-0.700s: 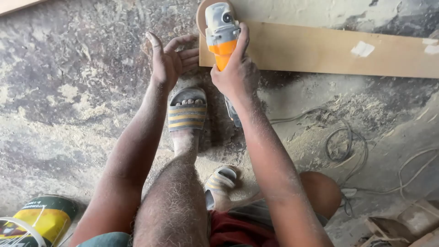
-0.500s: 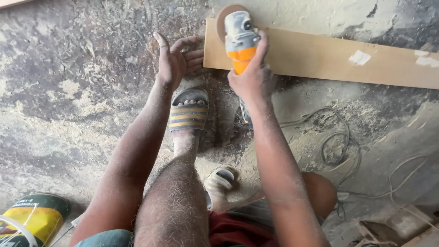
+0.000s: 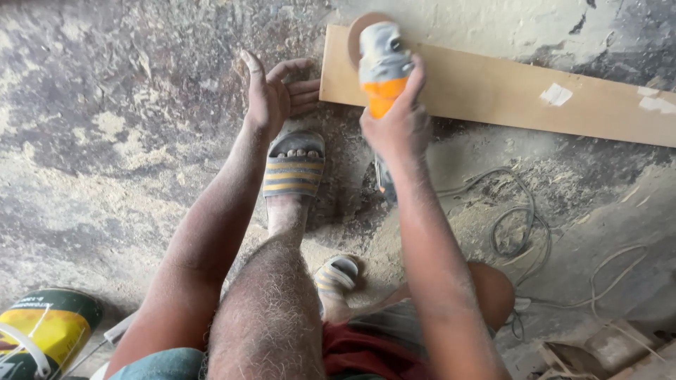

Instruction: Sanding a wooden board using a power angle grinder with a sanding disc attachment.

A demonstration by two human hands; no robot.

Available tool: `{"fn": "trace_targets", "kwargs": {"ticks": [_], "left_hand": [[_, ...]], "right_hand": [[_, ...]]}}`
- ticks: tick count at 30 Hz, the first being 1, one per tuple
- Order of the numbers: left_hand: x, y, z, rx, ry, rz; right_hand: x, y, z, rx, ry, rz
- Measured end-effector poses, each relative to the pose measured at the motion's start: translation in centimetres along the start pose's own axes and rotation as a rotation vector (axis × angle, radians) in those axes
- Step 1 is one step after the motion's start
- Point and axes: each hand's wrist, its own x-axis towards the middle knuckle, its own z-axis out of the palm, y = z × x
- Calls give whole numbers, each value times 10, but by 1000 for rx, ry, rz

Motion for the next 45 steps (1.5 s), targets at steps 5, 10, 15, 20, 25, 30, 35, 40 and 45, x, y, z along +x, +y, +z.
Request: {"fn": "trace_targets", "kwargs": {"ticks": [5,10,15,20,25,30,35,40,45], "left_hand": [[1,7,6,15,15,5],[-3,3,4,11,42,-11],[4,-3,-6,-23,-17,-7],[2,2,-2,-30,-21,-1],[0,4,-5,-62,-42,-24],[-8,12,2,-74,-33,-42],[-3,8,-8,-60,-89,-12],[-4,9,-5,-31,-97,-10],[-7,12,-2,-92,-80,-30]], "right_hand": [[20,-1,13,22,82,-42],[-9,-21,20,-100,34,-83],[-42,-5,6,-119,-22,-114],[-51,-2,7,-144,-48,-49],[-60,-8,14,-64,-62,-40],[-68,-4,20,47,-62,-193],[-69,16,5,-11,-53,-60],[-66,9,12,-43,-91,-12],[-60,-3,29,-4,-49,-150]]}}
